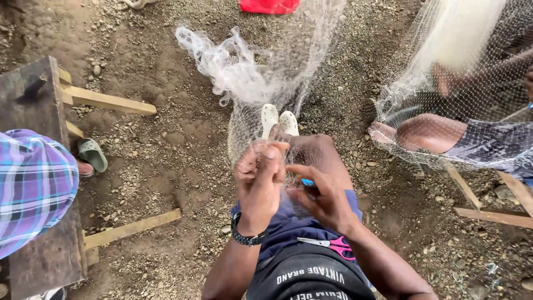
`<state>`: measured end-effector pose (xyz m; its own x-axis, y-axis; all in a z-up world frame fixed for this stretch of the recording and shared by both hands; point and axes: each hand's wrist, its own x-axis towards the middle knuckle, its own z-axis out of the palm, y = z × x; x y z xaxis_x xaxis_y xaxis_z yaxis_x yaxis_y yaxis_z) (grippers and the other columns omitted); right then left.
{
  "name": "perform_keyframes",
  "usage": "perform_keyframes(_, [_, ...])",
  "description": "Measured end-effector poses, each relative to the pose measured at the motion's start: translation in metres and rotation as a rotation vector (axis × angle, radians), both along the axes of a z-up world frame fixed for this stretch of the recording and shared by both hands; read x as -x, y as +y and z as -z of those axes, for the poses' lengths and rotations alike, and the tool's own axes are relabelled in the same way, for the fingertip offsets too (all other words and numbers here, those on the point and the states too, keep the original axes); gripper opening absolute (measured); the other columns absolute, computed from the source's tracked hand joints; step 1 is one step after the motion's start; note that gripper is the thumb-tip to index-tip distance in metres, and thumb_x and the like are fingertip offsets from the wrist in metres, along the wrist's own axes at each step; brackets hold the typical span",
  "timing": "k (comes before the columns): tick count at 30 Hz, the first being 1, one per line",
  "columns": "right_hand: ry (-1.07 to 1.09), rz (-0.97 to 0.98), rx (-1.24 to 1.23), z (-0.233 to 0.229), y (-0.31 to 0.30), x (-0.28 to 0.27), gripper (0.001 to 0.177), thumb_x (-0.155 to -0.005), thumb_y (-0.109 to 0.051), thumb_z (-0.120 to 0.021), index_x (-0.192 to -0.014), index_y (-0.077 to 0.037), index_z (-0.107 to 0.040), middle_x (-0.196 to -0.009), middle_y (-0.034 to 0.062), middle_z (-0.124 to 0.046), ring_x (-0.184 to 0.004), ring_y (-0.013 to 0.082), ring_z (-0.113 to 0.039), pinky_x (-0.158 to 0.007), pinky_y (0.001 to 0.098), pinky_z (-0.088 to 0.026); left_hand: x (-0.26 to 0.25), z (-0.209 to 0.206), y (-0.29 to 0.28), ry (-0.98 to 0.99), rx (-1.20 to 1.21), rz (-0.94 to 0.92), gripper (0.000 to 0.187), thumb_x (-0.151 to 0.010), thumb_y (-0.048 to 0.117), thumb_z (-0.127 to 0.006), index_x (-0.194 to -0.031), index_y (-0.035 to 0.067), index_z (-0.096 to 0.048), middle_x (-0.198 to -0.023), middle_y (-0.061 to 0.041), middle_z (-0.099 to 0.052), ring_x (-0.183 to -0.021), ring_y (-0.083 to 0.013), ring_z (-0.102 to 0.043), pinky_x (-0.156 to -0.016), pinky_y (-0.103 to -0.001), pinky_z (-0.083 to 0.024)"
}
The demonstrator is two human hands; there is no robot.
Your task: Repairing a white nylon fishing net using a blue netting needle while sitting on a wooden bench.
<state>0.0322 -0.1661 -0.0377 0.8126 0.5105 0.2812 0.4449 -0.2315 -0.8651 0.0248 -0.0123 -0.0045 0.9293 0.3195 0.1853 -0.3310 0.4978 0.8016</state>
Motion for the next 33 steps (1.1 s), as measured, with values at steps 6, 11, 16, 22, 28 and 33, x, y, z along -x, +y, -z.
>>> perform_keyframes(6, [-0.061, 0.139, 0.044, 0.025, -0.005, 0.001, 0.027, -0.086, -0.021, -0.078, -0.113, -0.017, -0.079, -0.088, 0.0073, -0.077, -0.081, 0.0329, -0.075, -0.077, 0.0437, -0.060, -0.003, -0.006, 0.011, 0.077, -0.051, -0.151, 0.021, -0.106, 0.023, -0.059, -0.108, 0.006, -0.070, -0.068, -0.002, -0.058, -0.053, -0.0052, -0.048, -0.050, -0.021, -0.043])
perform_keyframes(11, [-0.081, 0.120, -0.050, 0.031, -0.009, -0.003, 0.017, -0.089, -0.016, -0.076, -0.105, -0.016, -0.079, -0.079, 0.0069, -0.074, -0.067, 0.0290, -0.071, -0.064, 0.0348, -0.059, -0.015, -0.017, 0.009, 0.107, -0.176, -0.232, 0.025, -0.109, 0.023, -0.053, -0.108, 0.005, -0.069, -0.073, -0.007, -0.064, -0.054, -0.0063, -0.056, -0.047, -0.019, -0.045])
perform_keyframes(16, [0.010, 0.196, 0.004, 0.042, -0.017, -0.001, 0.016, -0.089, -0.016, -0.076, -0.105, -0.017, -0.079, -0.087, 0.0069, -0.076, -0.073, 0.0276, -0.073, -0.065, 0.0358, -0.059, -0.033, 0.005, 0.008, 0.212, 0.038, -0.119, 0.039, -0.110, 0.041, -0.047, -0.121, 0.009, -0.066, -0.087, -0.009, -0.069, -0.057, -0.0077, -0.059, -0.042, -0.019, -0.048])
perform_keyframes(22, [0.040, 0.274, 0.025, 0.072, -0.032, -0.007, 0.022, -0.089, -0.015, -0.076, -0.109, -0.019, -0.080, -0.092, 0.0071, -0.077, -0.067, 0.0231, -0.066, -0.063, 0.0354, -0.056, -0.052, 0.024, 0.001, 0.238, 0.331, 0.009, 0.041, -0.107, 0.048, -0.045, -0.119, 0.012, -0.060, -0.091, -0.006, -0.068, -0.066, -0.0073, -0.063, -0.046, -0.015, -0.053])
perform_keyframes(28, [0.029, 0.265, 0.046, 0.085, -0.035, -0.006, 0.020, -0.090, -0.014, -0.074, -0.109, -0.017, -0.079, -0.088, 0.0111, -0.076, -0.070, 0.0302, -0.070, -0.066, 0.0409, -0.058, -0.049, 0.034, 0.009, 0.182, -0.102, 0.093, 0.039, -0.101, 0.039, -0.064, -0.116, 0.003, -0.064, -0.061, 0.001, -0.058, -0.050, -0.0054, -0.047, -0.045, -0.017, -0.042])
perform_keyframes(33, [-0.020, 0.240, 0.042, 0.074, -0.029, -0.010, 0.016, -0.090, -0.013, -0.074, -0.106, -0.016, -0.078, -0.090, 0.0107, -0.076, -0.077, 0.0347, -0.072, -0.071, 0.0415, -0.058, -0.053, 0.041, 0.010, 0.134, -0.060, 0.007, 0.029, -0.104, 0.036, -0.061, -0.108, 0.008, -0.067, -0.055, 0.002, -0.054, -0.044, -0.0046, -0.046, -0.045, -0.017, -0.037])
